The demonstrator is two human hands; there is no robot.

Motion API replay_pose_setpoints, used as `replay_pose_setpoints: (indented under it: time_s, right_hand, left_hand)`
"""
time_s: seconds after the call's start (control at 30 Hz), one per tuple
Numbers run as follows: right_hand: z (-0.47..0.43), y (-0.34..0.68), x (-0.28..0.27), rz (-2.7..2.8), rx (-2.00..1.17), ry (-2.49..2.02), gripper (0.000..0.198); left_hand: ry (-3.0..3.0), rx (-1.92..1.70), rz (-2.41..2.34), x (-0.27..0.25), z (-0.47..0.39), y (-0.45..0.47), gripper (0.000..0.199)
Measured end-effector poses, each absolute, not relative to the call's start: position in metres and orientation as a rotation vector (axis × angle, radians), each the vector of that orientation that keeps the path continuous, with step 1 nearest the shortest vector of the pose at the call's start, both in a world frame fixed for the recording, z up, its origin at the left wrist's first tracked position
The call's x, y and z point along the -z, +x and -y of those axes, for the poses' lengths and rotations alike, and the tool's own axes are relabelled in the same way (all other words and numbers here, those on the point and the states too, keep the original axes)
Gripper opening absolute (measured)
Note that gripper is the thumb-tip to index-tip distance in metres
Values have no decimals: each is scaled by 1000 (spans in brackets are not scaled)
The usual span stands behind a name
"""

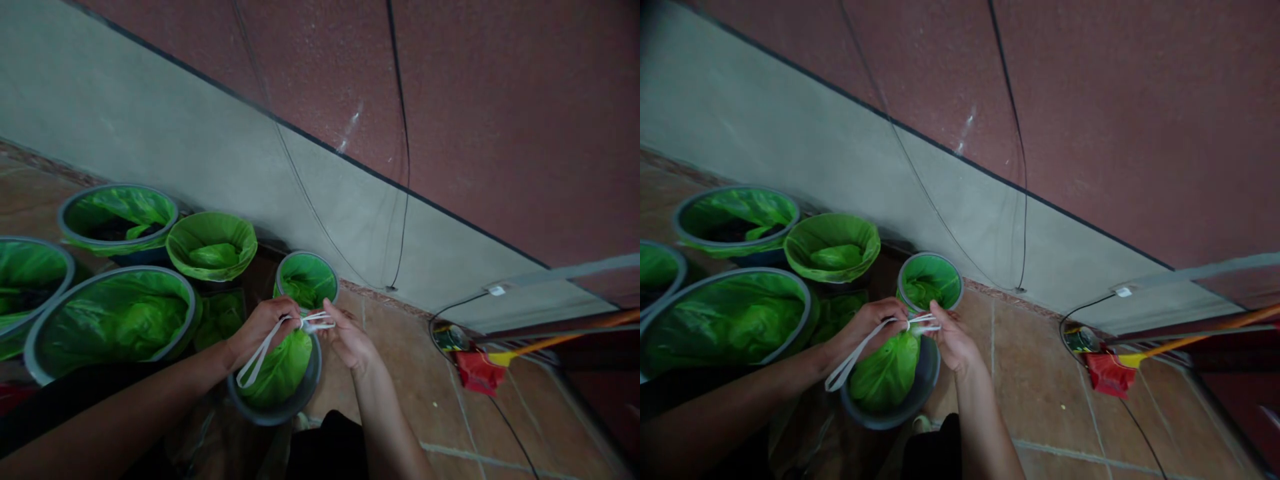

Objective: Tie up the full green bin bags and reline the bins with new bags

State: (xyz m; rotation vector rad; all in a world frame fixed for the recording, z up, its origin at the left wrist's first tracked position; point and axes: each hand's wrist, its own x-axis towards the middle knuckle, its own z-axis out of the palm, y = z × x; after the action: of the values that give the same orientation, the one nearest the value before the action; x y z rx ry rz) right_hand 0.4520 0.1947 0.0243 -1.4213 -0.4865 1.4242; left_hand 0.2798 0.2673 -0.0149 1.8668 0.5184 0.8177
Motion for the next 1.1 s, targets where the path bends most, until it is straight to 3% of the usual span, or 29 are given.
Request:
replay_pose_setpoints:
  time_s: [0.17, 0.43, 0.63, 0.83, 1.03, 1.1]
  right_hand:
    - [-193, 459, -25, 564, -1381, -1534, 52]
    - [-191, 473, -9, 937, -1115, -1973, 51]
    - [-193, 474, -6, 984, -1099, -2063, 48]
    - [-193, 461, -20, 928, -1259, -1823, 53]
    - [-196, 447, -20, 1046, -1376, -1609, 57]
    - [-197, 443, -16, 1131, -1389, -1568, 56]
  left_hand:
    - [1850, -801, -612, 20, -267, 279, 22]
    - [2082, -602, -802, 8, -279, 262, 26]
    - [1625, -455, -898, -4, -280, 263, 25]
    - [1005, -467, -776, 0, -270, 279, 49]
    - [1146, -441, -639, 15, -268, 283, 25]
    - [1265, -415, -567, 19, -267, 283, 26]
